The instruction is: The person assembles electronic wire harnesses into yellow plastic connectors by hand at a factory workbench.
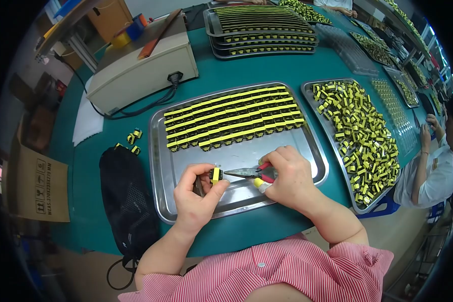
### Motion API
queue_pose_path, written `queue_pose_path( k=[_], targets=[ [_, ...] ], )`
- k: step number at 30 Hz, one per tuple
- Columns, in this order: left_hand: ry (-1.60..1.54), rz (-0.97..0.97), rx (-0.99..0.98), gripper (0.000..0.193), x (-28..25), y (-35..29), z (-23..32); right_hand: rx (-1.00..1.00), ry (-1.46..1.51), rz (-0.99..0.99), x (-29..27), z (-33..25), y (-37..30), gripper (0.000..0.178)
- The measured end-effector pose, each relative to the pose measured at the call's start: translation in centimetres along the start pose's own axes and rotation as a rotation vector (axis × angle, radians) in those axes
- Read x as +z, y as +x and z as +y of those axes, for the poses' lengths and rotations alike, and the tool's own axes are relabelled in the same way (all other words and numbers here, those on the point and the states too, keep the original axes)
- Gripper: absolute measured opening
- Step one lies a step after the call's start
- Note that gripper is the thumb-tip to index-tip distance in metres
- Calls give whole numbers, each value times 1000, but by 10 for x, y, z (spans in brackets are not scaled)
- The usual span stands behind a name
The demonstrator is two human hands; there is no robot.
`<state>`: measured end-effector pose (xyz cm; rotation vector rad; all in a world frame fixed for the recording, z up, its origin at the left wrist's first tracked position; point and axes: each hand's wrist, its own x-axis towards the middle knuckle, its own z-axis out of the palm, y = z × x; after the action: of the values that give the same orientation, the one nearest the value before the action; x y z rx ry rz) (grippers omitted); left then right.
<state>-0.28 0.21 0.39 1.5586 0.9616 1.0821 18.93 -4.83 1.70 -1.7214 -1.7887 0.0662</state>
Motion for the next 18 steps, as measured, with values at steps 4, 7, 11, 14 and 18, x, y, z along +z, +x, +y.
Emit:
queue_pose_path(
  k=[4,7,11,14,18],
  targets=[
    [26,5,34,30,0,0,-1,-4,-3,-6,1,0,0,29],
    [40,3,37,30,0,0,0,-1,-1,-14,1,-1,0,30],
    [59,1,53,30,-1,0,2,-8,2,-16,-1,-2,1,30],
    [83,1,65,30,-1,1,2,-14,8,-18,0,-2,1,31],
    [97,-1,70,30,-1,1,3,-18,15,-21,0,-2,1,31]
  ],
)
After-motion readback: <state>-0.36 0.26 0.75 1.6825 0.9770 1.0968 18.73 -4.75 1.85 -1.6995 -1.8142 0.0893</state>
